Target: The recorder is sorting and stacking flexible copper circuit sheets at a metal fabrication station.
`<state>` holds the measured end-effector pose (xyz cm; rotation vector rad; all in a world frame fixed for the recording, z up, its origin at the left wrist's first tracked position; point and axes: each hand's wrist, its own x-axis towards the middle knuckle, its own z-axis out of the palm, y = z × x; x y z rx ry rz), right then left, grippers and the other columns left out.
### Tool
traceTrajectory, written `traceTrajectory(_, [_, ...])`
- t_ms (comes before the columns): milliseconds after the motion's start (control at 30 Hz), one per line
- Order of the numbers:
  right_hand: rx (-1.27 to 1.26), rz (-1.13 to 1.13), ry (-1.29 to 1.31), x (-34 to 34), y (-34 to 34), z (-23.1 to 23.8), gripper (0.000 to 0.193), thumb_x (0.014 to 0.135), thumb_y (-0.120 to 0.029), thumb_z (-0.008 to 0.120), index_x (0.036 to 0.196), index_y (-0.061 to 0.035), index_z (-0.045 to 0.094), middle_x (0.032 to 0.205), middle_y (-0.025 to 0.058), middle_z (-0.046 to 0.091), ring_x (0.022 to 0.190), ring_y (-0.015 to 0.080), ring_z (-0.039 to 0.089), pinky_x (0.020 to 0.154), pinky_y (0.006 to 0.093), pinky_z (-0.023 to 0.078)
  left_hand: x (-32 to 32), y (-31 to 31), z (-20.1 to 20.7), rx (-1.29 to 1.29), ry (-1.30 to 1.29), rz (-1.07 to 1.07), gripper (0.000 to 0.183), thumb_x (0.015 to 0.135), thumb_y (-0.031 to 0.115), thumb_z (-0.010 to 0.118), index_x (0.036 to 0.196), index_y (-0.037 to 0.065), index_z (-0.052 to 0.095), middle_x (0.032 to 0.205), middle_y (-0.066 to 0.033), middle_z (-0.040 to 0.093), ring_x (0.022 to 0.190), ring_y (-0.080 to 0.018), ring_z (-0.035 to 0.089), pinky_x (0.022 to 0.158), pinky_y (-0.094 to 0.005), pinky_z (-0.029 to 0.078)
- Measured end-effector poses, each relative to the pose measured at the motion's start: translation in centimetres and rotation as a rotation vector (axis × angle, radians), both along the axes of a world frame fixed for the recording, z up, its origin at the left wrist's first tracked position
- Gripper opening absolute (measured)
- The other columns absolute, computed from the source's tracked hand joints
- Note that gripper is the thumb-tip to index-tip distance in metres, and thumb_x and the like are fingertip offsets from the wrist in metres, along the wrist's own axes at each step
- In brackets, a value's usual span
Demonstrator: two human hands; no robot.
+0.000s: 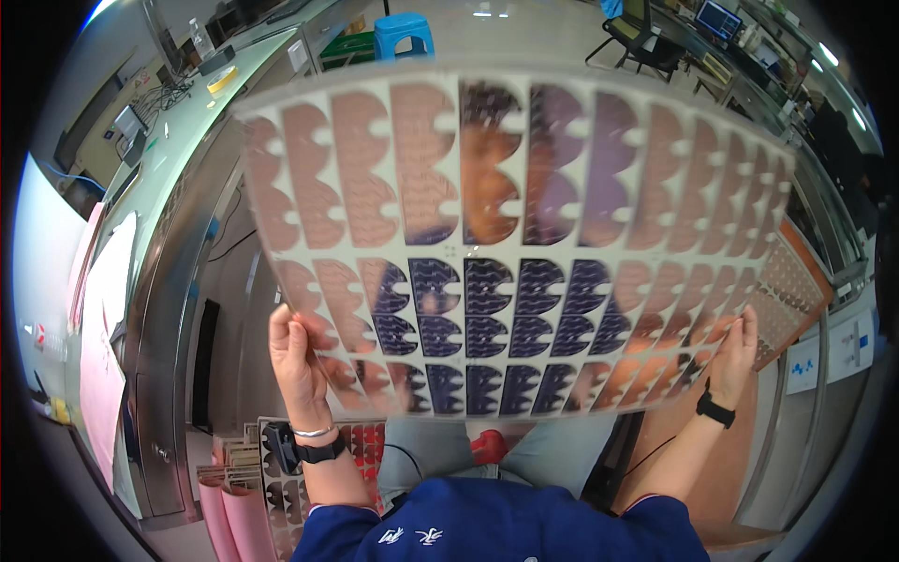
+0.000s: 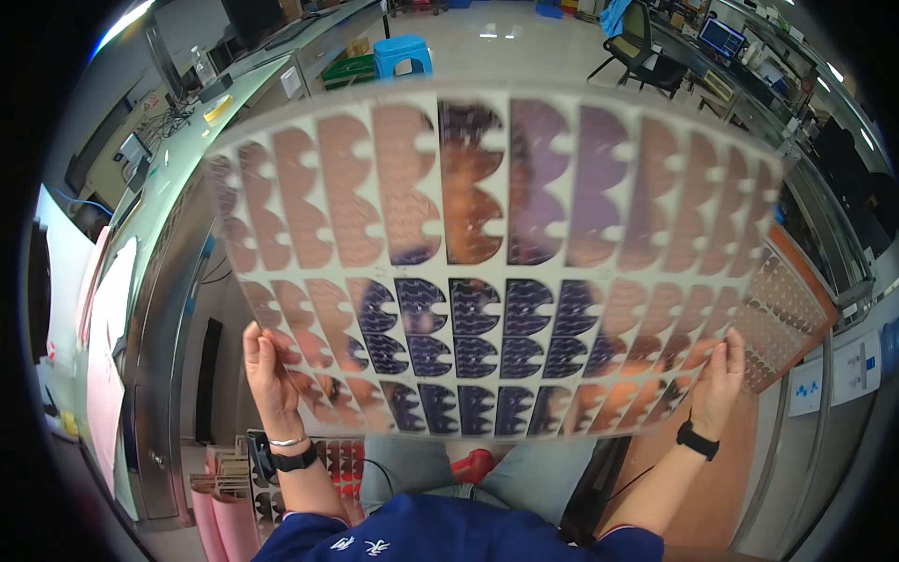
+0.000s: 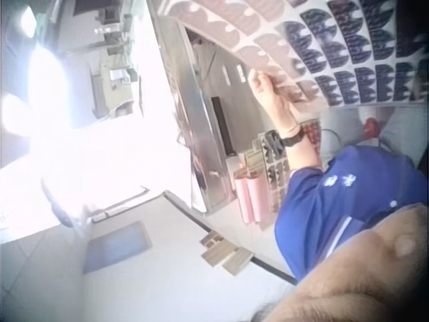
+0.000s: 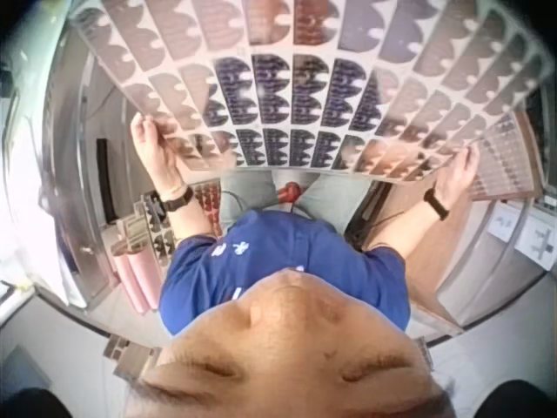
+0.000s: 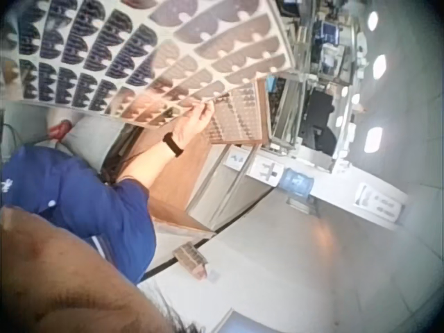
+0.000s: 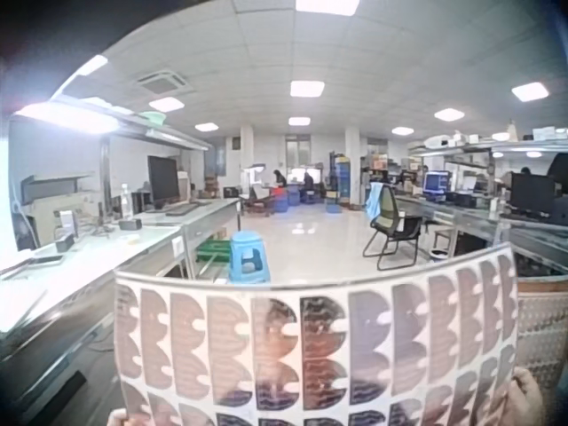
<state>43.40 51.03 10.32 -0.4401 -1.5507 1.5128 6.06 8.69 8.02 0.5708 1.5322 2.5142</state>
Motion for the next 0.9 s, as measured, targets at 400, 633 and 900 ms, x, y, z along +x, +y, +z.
traceTrajectory(400, [-0.371,-0.044,0.221,-1.6,2.8,-3.7,0.02,0.096,-0.017,0.047,0.111,-0.0058,0.051,0.109,0.003,0.054,0.103,0.0116,0.051,0.09,0.0264,0.041,-5.6,5.5,-3.4,0.265,-0.201,-0.11,0.058,0.086,0.003,0.054,0.137,0.013,0.03,0.137,-0.0099,0.038,0.116,-0.0238,0.05,0.091,-0.0383,0.05])
traceTrajectory(633, [-0.474,0.139,0.019,-0.5,2.4,-7.9,0.02,0.096,-0.022,0.046,0.105,-0.0049,0.053,0.101,0.0013,0.055,0.095,0.009,0.053,0.085,0.0239,0.042,-2.2,6.1,-1.8,0.167,-0.443,-0.154,0.047,0.089,0.016,0.051,0.132,0.004,0.036,0.125,-0.0142,0.05,0.11,-0.0269,0.055,0.084,-0.0388,0.052])
traceTrajectory(900, [-0.592,-0.164,-0.042,-3.1,-1.6,-9.2,0.022,0.096,-0.025,0.046,0.097,-0.0052,0.055,0.091,-0.0011,0.056,0.085,0.0074,0.054,0.08,0.0226,0.044,1.3,6.8,-7.7,0.269,-0.681,-0.185,0.045,0.092,0.027,0.046,0.127,-0.001,0.041,0.119,-0.0156,0.055,0.107,-0.028,0.056,0.082,-0.0374,0.052])
